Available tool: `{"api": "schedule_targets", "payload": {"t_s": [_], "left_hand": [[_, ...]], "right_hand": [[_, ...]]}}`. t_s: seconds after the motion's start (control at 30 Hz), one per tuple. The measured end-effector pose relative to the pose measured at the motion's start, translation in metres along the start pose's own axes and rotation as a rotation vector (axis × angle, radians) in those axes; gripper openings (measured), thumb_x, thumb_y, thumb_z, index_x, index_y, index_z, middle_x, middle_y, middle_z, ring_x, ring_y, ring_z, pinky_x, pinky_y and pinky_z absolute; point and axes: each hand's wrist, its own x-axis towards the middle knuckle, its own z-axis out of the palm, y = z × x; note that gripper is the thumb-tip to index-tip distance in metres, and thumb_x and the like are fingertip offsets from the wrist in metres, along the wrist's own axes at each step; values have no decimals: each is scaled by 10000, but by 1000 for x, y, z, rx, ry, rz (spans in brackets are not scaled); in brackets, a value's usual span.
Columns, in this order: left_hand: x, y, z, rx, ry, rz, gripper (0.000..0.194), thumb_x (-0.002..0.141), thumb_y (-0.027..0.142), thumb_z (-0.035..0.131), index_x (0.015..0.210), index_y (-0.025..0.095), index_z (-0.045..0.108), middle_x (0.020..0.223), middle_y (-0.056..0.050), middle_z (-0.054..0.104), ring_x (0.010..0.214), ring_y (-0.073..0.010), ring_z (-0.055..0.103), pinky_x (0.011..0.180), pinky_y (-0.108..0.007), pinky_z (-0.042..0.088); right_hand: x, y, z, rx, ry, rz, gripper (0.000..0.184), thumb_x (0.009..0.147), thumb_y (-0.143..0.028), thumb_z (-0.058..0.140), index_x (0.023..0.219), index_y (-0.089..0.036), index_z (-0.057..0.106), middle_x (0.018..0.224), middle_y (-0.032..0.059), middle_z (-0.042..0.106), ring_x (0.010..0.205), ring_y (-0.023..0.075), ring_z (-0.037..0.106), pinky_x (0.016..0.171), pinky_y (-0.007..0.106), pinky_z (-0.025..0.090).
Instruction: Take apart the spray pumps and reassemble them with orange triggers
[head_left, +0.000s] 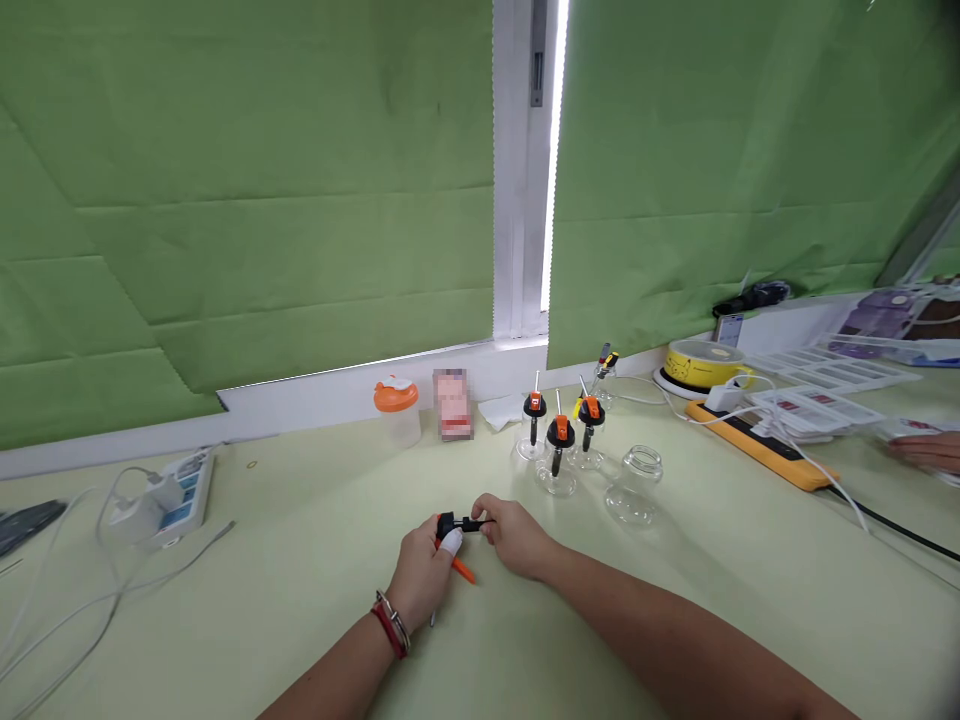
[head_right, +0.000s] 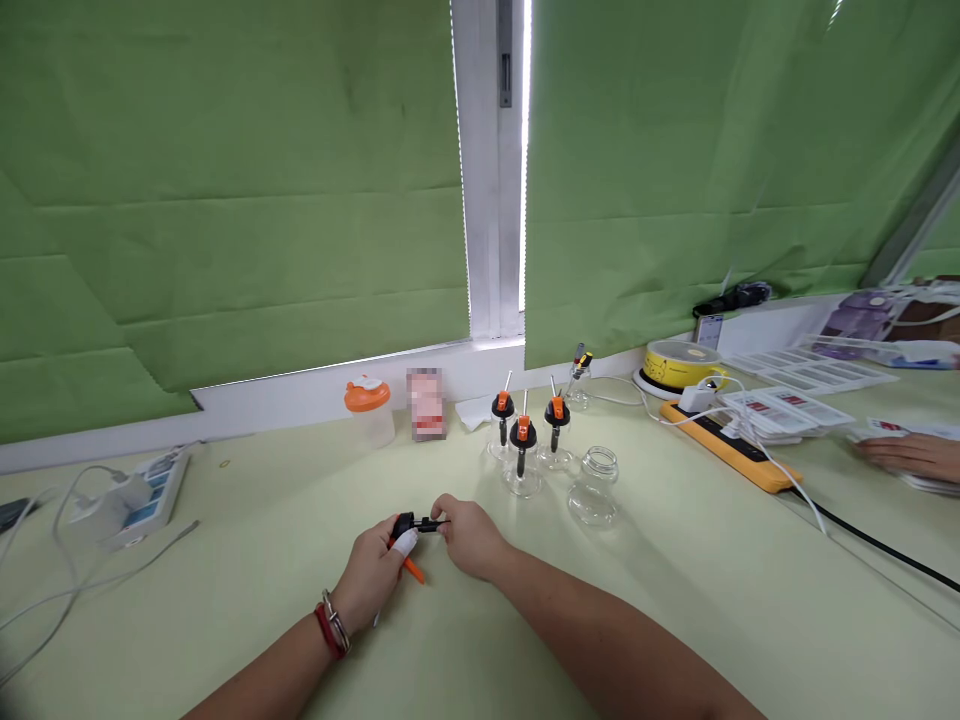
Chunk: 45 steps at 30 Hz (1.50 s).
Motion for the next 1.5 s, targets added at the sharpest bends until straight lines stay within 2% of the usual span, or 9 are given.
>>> {"api": "schedule_targets", "payload": {"t_s": [0.6,1.5], "left_hand": [[1,-1,2,36,9,-11,213,809,356,433,783,183,554,650,9,546,589,-147,479,550,-238,351],[0,-6,3,45,19,-9,216,823,371,419,782,198,542,638,25,525,582,-144,461,560,-240,344]], "right_hand": [[0,6,2,-72,16,13,246,801,-107,448,1010,-219,516,679,-26,509,592,102,435,553,209,273],[-3,1,-1,-176,16,12,229,824,-129,447,1021,-225,515,686,-13,524,595,108,437,534,203,251]]}}
